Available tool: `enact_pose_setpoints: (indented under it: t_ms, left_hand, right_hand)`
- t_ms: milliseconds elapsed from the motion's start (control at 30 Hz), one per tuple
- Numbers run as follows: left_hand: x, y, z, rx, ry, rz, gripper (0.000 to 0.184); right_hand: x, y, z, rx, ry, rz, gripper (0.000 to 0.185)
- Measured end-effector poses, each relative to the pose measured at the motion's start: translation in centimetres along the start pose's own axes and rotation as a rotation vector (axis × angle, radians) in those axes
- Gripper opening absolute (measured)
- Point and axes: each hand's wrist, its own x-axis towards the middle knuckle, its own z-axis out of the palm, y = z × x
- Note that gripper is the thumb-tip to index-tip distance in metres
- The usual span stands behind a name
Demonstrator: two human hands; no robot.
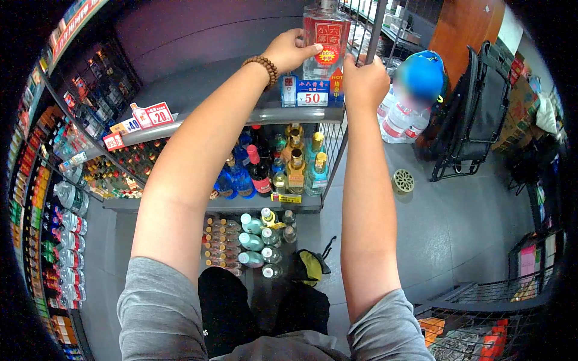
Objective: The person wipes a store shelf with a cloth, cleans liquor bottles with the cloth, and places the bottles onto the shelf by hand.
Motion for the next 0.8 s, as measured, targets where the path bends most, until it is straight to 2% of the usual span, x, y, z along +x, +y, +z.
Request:
enact_pose_setpoints:
  t_ms: [400, 667, 800]
  left_hand:
    - [0.6, -0.6, 0.1, -0.059, -0.043, -0.007, 0.063]
    - [0.1, -0.1, 0.2, -0.139, -0.005, 0.032, 0.048]
    - [0.2, -0.1, 0.3, -0.107, -0.015, 0.033, 0.054]
  right_hand:
    - [-0.1, 0.3, -0.3, 0.05, -0.059, 0.008, 0.025]
    - [0.1, 1.4, 0.6, 0.066, -0.066, -0.043, 0.028]
    - [0.0, 1.3, 0.2, 0.09, -0.094, -0.064, 0.029]
